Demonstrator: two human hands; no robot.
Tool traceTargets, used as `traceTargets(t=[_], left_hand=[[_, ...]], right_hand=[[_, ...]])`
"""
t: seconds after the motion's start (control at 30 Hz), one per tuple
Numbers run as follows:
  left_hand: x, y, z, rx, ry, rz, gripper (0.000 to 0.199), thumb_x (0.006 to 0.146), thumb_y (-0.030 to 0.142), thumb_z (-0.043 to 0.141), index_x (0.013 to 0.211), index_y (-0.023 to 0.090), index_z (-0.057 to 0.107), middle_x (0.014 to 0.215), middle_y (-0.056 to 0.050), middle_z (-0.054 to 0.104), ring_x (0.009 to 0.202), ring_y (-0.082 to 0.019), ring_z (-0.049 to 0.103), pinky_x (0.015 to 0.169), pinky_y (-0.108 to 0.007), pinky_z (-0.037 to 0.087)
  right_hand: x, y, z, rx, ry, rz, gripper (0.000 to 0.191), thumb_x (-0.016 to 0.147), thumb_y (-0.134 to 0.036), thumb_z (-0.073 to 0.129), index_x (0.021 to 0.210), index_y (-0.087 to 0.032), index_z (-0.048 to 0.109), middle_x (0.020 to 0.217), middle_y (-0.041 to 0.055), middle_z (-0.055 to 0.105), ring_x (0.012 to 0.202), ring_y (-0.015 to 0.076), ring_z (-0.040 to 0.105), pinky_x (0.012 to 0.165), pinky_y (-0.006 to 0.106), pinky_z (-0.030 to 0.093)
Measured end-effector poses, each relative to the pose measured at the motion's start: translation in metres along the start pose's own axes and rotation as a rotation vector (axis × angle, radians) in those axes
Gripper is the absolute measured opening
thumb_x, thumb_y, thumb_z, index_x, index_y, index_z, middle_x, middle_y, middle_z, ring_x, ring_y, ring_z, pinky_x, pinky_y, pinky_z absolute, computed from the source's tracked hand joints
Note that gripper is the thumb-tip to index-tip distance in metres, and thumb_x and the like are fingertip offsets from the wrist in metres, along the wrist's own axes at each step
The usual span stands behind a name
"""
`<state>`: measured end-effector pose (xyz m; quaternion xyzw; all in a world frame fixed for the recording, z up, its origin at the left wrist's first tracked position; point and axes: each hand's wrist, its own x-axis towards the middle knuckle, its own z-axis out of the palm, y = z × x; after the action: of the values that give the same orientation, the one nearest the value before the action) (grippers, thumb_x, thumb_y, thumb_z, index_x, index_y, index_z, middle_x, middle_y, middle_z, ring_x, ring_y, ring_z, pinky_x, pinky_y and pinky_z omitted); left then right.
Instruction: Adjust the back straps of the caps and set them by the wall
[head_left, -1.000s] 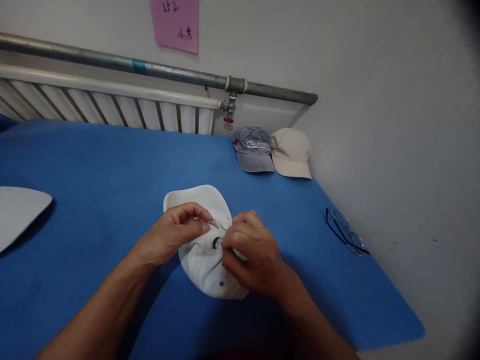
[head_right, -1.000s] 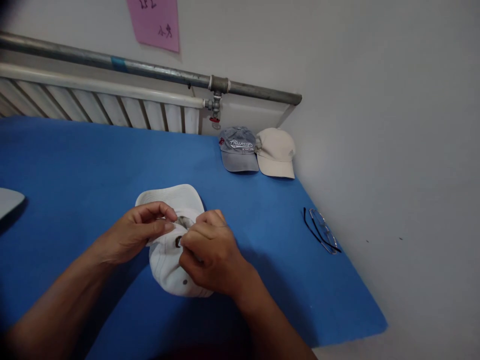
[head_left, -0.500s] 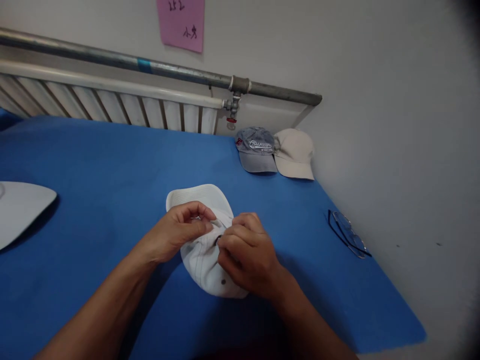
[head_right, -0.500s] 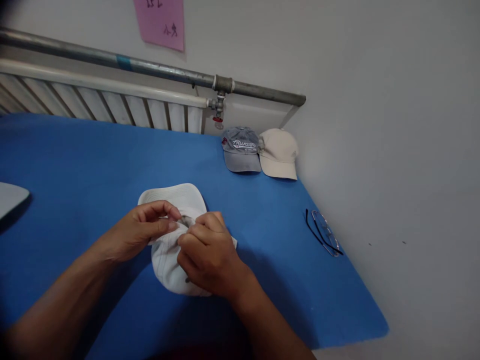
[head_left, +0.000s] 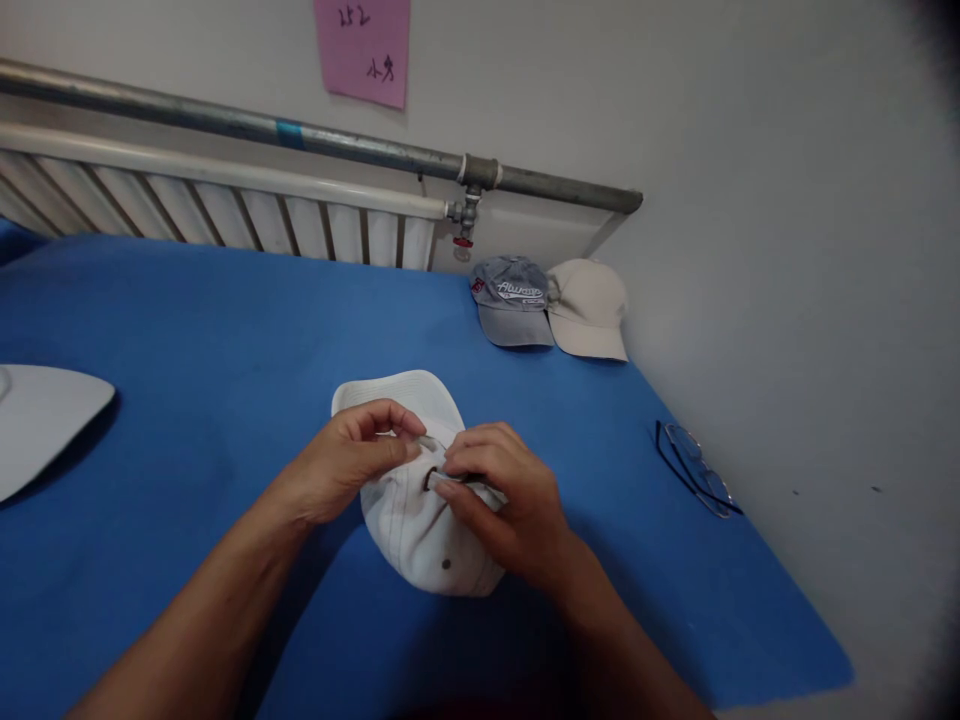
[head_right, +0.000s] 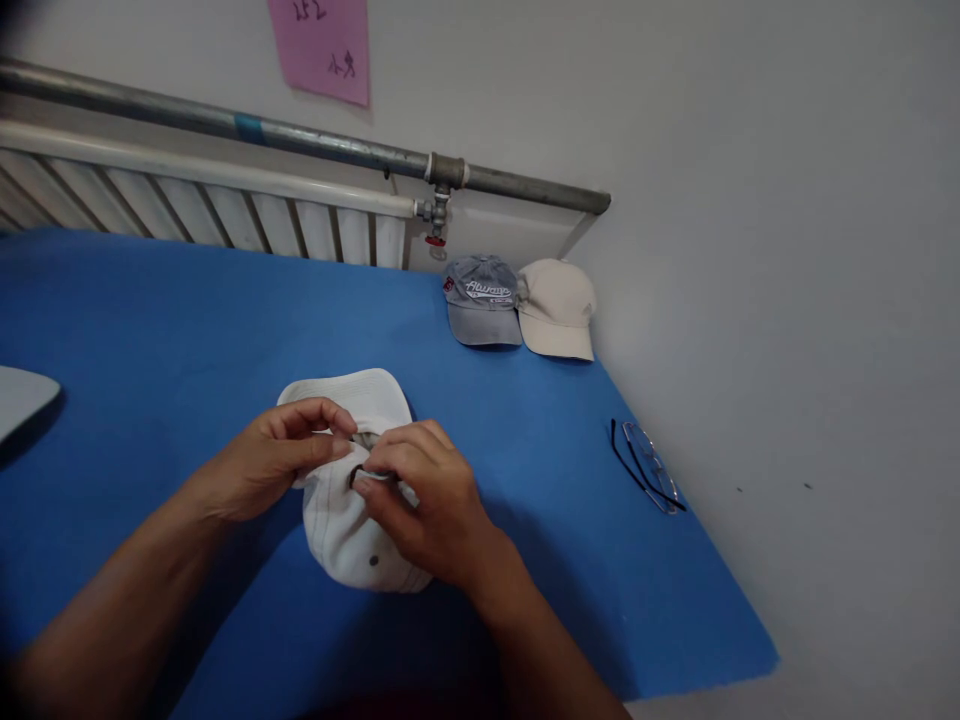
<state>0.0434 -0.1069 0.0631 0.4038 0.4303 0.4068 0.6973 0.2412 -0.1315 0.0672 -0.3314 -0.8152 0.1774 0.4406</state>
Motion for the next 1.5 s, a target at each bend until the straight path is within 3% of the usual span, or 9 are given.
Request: traceTargets(t=[0.17, 0.53, 0.73, 0.83, 1.03, 1.27, 1.5], left_hand=[[0.000, 0.001, 0.000, -0.020, 0.019, -0.021, 0.020, 0.065, 0.020, 0.082, 0.079, 0.017, 0.068, 0.067, 0.003, 0.064, 0.055, -0.007, 0.054, 0.053, -0.018, 0.042], [0.000, -0.002, -0.001, 0.006, -0.036, 0.030, 0.016, 0.071, 0.021, 0.081, 0.081, 0.018, 0.068, 0.069, 0.004, 0.064, 0.058, -0.006, 0.056, 0.056, -0.016, 0.044], [-0.002, 0.000, -0.005, 0.001, -0.236, 0.045, 0.029, 0.067, 0.016, 0.084, 0.090, 0.020, 0.066, 0.084, 0.001, 0.070, 0.076, -0.011, 0.064, 0.069, -0.020, 0.051], [-0.003, 0.000, -0.006, 0.053, -0.277, 0.039, 0.031, 0.069, 0.016, 0.083, 0.094, 0.021, 0.064, 0.090, 0.000, 0.069, 0.079, -0.012, 0.063, 0.071, -0.023, 0.052], [-0.003, 0.000, 0.002, 0.290, -0.181, 0.125, 0.025, 0.069, 0.017, 0.078, 0.090, 0.020, 0.064, 0.088, 0.000, 0.065, 0.084, -0.016, 0.060, 0.072, -0.027, 0.048], [-0.002, 0.004, 0.003, 0.314, -0.137, 0.107, 0.023, 0.068, 0.021, 0.077, 0.087, 0.018, 0.064, 0.085, -0.001, 0.064, 0.082, -0.017, 0.059, 0.074, -0.029, 0.048], [-0.005, 0.003, 0.005, 0.447, -0.084, 0.105, 0.020, 0.071, 0.025, 0.074, 0.087, 0.019, 0.066, 0.083, -0.001, 0.065, 0.078, -0.017, 0.059, 0.068, -0.028, 0.047]], right_hand=[[-0.004, 0.006, -0.011, 0.023, -0.046, 0.050, 0.016, 0.080, -0.014, 0.069, 0.095, -0.020, 0.066, 0.099, 0.0059, 0.068, 0.090, 0.0180, 0.066, 0.079, 0.033, 0.054], [-0.004, 0.006, -0.005, 0.164, -0.072, 0.104, 0.011, 0.084, -0.009, 0.064, 0.081, -0.020, 0.062, 0.080, 0.0005, 0.066, 0.079, 0.0141, 0.063, 0.073, 0.028, 0.050], [-0.004, 0.000, -0.001, 0.131, -0.034, 0.171, 0.015, 0.081, -0.008, 0.064, 0.074, -0.021, 0.057, 0.074, -0.0015, 0.062, 0.072, 0.0131, 0.058, 0.068, 0.026, 0.047], [-0.005, -0.002, 0.003, 0.074, -0.018, 0.178, 0.015, 0.079, -0.008, 0.062, 0.074, -0.021, 0.055, 0.073, -0.0021, 0.059, 0.070, 0.0125, 0.057, 0.066, 0.025, 0.045], [-0.007, -0.002, 0.014, -0.086, -0.009, 0.166, 0.013, 0.080, -0.011, 0.056, 0.072, -0.021, 0.053, 0.072, -0.0011, 0.059, 0.067, 0.0126, 0.056, 0.065, 0.025, 0.044], [-0.008, 0.004, 0.015, -0.090, -0.112, 0.250, 0.006, 0.083, -0.017, 0.060, 0.089, -0.019, 0.061, 0.081, 0.0022, 0.067, 0.072, 0.0148, 0.060, 0.069, 0.027, 0.045], [-0.007, 0.001, 0.019, -0.106, -0.084, 0.251, 0.007, 0.083, -0.013, 0.058, 0.084, -0.019, 0.061, 0.079, 0.0017, 0.067, 0.070, 0.0141, 0.060, 0.069, 0.027, 0.046]])
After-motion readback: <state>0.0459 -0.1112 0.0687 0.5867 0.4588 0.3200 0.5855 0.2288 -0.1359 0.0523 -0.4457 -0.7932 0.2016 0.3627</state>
